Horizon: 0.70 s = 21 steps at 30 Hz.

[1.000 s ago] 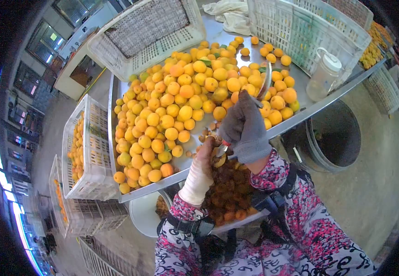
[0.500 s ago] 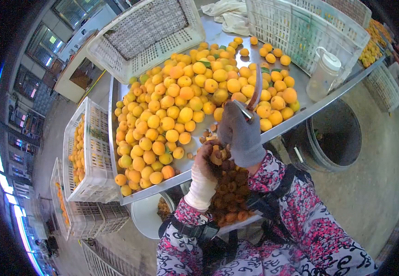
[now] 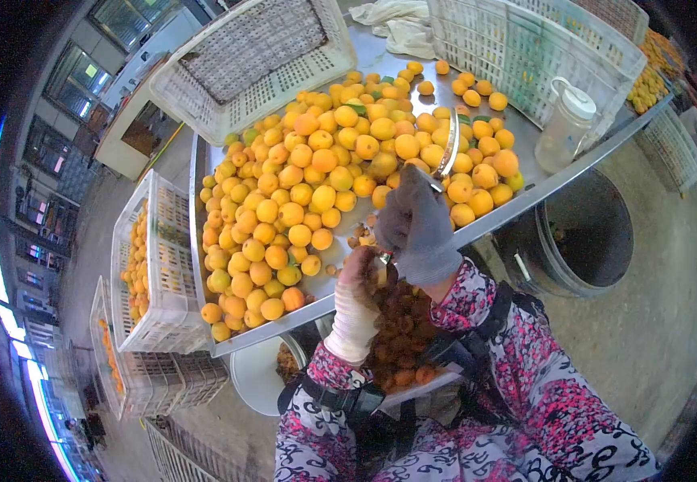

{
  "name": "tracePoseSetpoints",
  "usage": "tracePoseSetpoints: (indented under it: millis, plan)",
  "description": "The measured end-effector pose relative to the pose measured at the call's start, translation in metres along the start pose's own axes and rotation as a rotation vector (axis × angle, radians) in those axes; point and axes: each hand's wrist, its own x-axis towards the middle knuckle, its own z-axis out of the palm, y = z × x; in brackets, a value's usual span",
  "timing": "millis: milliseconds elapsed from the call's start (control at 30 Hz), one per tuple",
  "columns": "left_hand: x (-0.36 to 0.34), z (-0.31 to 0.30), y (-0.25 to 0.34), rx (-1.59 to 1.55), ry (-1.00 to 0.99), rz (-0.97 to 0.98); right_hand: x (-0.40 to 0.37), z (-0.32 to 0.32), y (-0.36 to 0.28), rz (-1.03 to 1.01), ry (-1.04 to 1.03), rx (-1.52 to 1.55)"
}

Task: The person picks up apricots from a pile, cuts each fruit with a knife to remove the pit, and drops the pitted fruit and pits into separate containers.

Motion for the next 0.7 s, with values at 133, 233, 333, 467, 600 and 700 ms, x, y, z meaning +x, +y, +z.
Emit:
tracePoseSetpoints:
  millis: [133, 233, 333, 467, 600, 700]
  plan:
    - [-0.001, 0.001, 0.022, -0.509, -0.027, -0.285, 0.003, -0.004, -0.005, 0.079, -0.065, 0.152]
    - [-0.001, -0.005, 0.022, -0.934, -0.169, -0.544, 0.002, -0.005, -0.005, 0.078, -0.155, 0.178]
    - [-0.002, 0.0, 0.026, -0.827, -0.105, -0.561, -0.004, 0.004, -0.001, 0.116, -0.016, 0.024]
    - [-0.002, 0.002, 0.04, -0.847, -0.112, -0.553, -0.001, -0.002, 0.007, 0.079, -0.06, -0.126]
    - [0.002, -0.014, 0.028, -1.019, -0.297, -0.594, 0.002, -0.002, 0.0, 0.175, -0.088, 0.109]
    - [0.001, -0.017, 0.009, -1.086, -0.36, -0.561, 0.001, -0.004, -0.001, 0.193, -0.112, 0.136]
